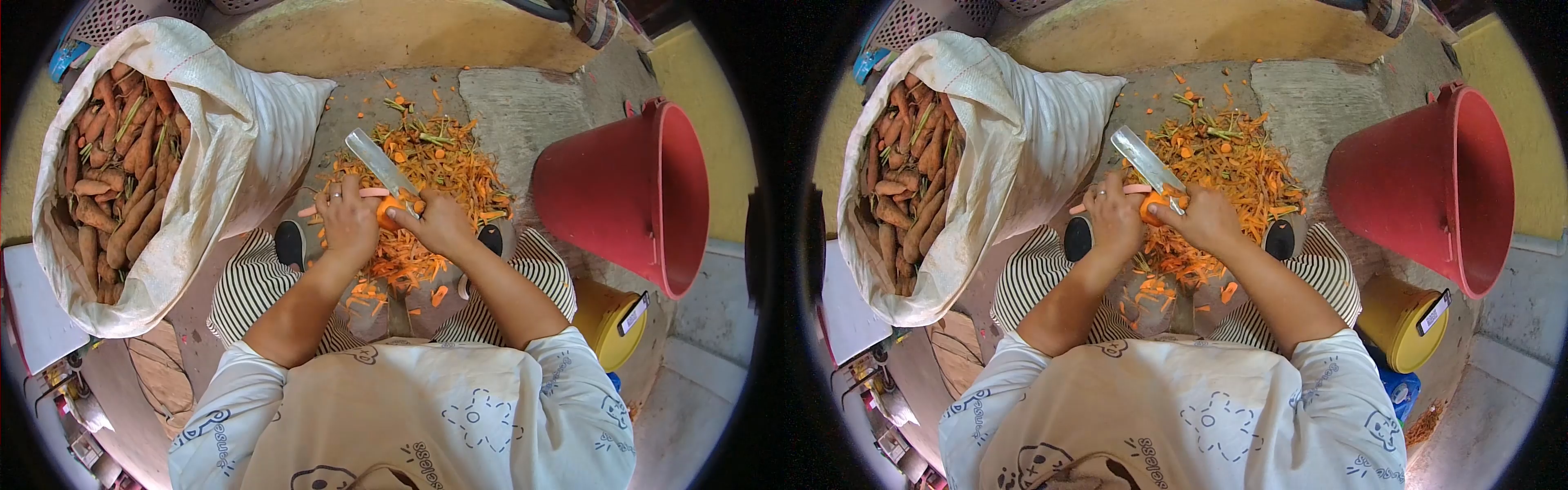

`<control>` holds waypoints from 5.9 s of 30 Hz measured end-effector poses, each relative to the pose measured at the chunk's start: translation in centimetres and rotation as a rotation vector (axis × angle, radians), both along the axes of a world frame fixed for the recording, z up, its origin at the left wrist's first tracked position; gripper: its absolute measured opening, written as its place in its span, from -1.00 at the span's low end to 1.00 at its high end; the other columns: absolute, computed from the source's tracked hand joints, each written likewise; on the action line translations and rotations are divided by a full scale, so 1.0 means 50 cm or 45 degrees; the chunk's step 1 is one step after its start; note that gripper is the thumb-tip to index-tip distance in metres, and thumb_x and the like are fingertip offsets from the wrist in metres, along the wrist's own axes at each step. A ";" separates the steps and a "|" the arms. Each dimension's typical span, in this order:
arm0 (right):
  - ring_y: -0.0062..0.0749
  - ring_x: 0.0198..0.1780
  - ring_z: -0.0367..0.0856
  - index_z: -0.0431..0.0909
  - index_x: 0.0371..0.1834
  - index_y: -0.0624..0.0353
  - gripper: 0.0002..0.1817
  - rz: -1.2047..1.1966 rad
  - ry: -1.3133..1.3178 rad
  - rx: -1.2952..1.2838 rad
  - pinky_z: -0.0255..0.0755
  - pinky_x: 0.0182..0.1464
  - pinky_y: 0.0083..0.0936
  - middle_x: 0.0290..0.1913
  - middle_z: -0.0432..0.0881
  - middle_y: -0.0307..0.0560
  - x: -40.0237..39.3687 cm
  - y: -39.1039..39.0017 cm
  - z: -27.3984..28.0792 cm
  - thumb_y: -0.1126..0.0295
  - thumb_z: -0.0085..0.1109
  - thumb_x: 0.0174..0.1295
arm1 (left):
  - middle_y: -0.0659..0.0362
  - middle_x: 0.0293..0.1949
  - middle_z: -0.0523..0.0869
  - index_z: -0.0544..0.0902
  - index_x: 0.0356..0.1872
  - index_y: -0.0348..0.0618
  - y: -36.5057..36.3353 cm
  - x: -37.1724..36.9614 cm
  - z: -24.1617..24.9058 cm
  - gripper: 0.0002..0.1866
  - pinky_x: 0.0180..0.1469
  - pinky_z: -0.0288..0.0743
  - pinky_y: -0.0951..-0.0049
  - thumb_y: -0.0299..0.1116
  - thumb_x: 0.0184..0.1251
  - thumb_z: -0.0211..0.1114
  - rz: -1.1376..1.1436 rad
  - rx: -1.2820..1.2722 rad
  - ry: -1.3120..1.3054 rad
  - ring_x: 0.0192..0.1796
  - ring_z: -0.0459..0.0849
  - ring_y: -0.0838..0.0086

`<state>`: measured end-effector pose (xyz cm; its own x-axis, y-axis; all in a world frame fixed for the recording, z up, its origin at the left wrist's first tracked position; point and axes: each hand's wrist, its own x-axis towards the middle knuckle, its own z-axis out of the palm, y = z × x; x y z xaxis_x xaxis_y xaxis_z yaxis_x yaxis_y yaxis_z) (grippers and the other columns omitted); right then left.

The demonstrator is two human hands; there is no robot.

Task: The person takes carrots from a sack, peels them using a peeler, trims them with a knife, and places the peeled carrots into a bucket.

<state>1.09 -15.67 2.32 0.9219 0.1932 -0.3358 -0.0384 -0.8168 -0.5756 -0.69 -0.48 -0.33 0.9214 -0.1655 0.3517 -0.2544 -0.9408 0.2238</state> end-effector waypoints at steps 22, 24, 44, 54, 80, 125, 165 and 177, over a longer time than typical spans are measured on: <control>-0.67 -0.71 0.26 0.16 0.06 0.35 -0.28 -0.395 0.613 1.069 0.13 -0.70 -0.72 -0.51 0.43 -0.17 -0.041 0.017 -0.003 0.17 0.25 -0.11 | 0.10 -0.27 0.38 0.59 -0.37 -0.12 0.026 -0.024 0.026 -0.69 -0.14 0.13 0.24 -0.40 -0.31 0.30 -0.041 -0.047 0.104 -0.15 0.38 0.24; -0.66 -0.67 0.29 0.14 0.08 0.37 -0.32 -0.433 0.621 1.115 0.14 -0.68 -0.73 -0.49 0.42 -0.17 -0.057 0.014 0.007 0.24 0.18 -0.07 | 0.09 -0.25 0.37 0.57 -0.31 -0.12 0.024 -0.042 0.040 -0.61 -0.11 0.12 0.24 -0.33 -0.34 0.36 -0.119 -0.036 0.124 -0.12 0.36 0.24; -0.62 -0.66 0.31 0.39 -0.43 0.14 -0.68 -1.078 -0.474 0.670 0.16 -0.66 -0.72 -0.65 0.37 -0.27 -0.225 -0.419 0.300 0.12 0.16 -0.03 | -0.04 -0.15 0.41 0.52 -0.31 -0.32 0.341 -0.011 0.349 -0.77 -0.16 0.40 0.24 -0.41 0.00 0.12 0.543 0.061 -0.171 -0.15 0.46 0.13; 0.01 -0.29 0.49 0.29 -0.27 0.31 -0.47 -0.685 -0.331 -0.468 0.37 -0.25 -0.29 -0.33 0.48 0.20 -0.436 -0.270 0.173 0.21 0.31 -0.23 | 0.00 0.08 0.22 0.40 -0.07 -0.31 0.573 0.172 0.225 -0.60 0.03 0.26 0.19 -0.24 0.23 -0.22 1.059 0.040 0.193 0.01 0.32 0.09; -0.48 -0.34 0.51 0.32 -0.10 0.22 -0.72 -0.294 0.321 0.842 0.41 -0.30 -0.60 -0.34 0.51 -0.10 -0.227 0.033 0.175 0.36 -0.04 0.14 | 0.08 -0.23 0.47 0.31 -0.07 -0.30 0.018 -0.064 0.153 -0.65 -0.30 0.45 0.49 -0.22 0.30 -0.14 -0.429 -2.634 1.322 -0.29 0.51 0.49; -0.65 -0.61 0.34 0.29 -0.30 0.12 -0.74 -0.302 0.070 1.418 0.20 -0.71 -0.78 -0.48 0.36 -0.25 0.004 0.054 0.169 0.51 0.16 -0.03 | 0.17 -0.55 0.54 0.45 -0.24 -0.21 0.074 0.010 0.154 -0.74 -0.66 0.43 0.62 -0.27 0.23 -0.12 -0.111 -2.637 1.888 -0.59 0.53 0.56; -0.66 -0.69 0.30 0.25 -0.31 0.15 -0.63 -0.248 0.024 1.440 0.16 -0.74 -0.76 -0.54 0.40 -0.24 0.000 0.058 0.150 0.57 0.24 -0.14 | 0.19 -0.57 0.52 0.49 -0.40 -0.22 0.071 0.018 0.101 -0.81 -0.63 0.44 0.48 -0.30 0.14 0.05 -0.067 -2.689 1.847 -0.60 0.52 0.52; -0.68 -0.71 0.24 0.24 -0.31 0.13 -0.67 -0.259 0.268 1.541 0.07 -0.75 -0.76 -0.53 0.39 -0.25 0.040 0.040 0.141 0.52 0.21 -0.07 | 0.14 -0.57 0.56 0.52 -0.43 -0.24 0.067 0.023 0.091 -0.80 -0.63 0.45 0.52 -0.32 0.15 0.01 0.069 -2.644 1.680 -0.61 0.54 0.50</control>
